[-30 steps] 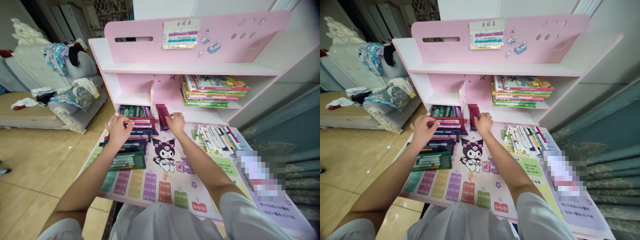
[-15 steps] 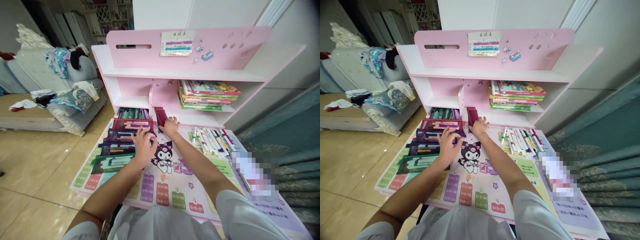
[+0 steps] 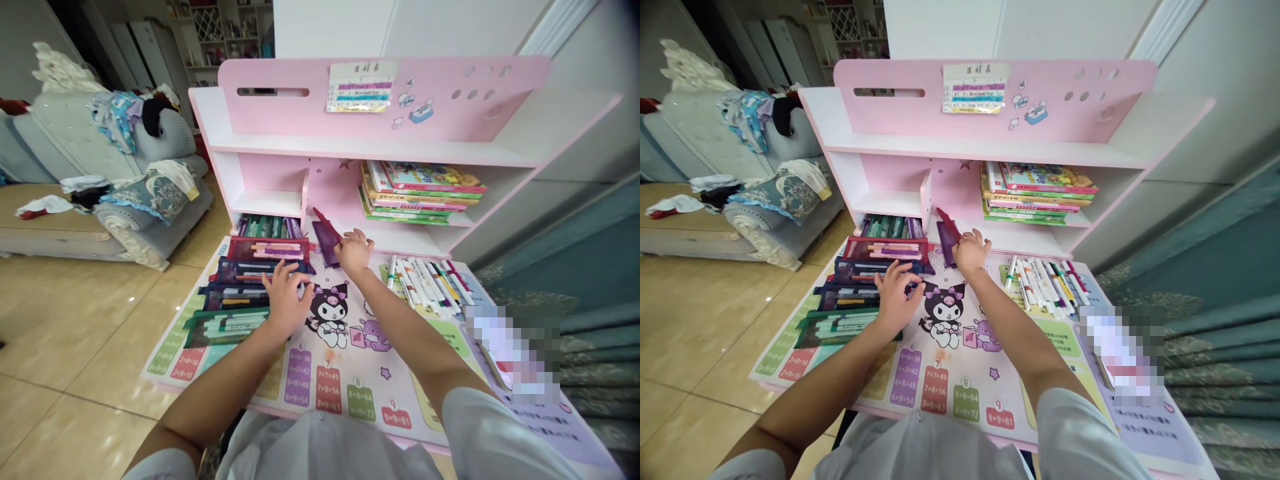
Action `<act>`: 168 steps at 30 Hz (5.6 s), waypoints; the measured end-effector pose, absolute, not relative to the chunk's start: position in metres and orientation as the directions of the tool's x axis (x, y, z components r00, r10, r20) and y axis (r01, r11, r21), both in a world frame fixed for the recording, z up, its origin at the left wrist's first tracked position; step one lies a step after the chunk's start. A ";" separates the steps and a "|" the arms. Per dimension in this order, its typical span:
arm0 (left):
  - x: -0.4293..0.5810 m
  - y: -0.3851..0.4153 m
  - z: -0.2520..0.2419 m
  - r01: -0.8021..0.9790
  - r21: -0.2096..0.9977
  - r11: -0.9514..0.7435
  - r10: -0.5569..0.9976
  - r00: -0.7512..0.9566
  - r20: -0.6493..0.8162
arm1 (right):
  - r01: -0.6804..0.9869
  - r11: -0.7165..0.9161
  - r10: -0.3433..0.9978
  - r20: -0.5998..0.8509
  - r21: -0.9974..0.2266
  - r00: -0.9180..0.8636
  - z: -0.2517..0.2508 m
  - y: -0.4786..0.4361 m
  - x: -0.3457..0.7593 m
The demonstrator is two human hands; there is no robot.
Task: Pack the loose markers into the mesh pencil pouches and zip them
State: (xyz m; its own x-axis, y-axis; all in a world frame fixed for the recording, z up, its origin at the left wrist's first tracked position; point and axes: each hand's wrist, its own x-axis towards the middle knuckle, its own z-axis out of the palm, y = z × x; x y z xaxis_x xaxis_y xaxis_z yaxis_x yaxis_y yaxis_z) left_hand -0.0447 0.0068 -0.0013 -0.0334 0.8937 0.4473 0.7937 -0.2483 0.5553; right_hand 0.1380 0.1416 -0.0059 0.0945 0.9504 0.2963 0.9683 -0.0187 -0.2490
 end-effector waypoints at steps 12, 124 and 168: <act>-0.041 -0.008 0.015 0.811 0.466 -0.353 0.784 -0.016 0.621 | 0.824 0.402 0.780 0.621 -0.399 -0.080 0.070 -0.002 0.224; 0.065 -0.005 0.015 0.668 0.490 -0.559 0.828 0.481 0.289 | 0.462 0.548 0.836 0.429 -0.698 -0.342 -0.020 -0.015 0.282; 0.058 -0.003 0.034 0.757 0.452 -0.472 0.877 0.454 0.155 | 0.502 0.577 0.816 0.473 -0.644 -0.332 -0.021 -0.011 0.289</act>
State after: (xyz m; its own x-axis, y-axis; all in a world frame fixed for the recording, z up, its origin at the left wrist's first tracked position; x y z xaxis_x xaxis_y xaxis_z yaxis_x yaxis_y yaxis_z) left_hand 0.0580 -0.0034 0.0337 0.4542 0.8774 0.1549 0.7572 -0.4717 0.4517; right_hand 0.2891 -0.0111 -0.0211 -0.3315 0.8162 0.4732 0.5018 0.5773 -0.6442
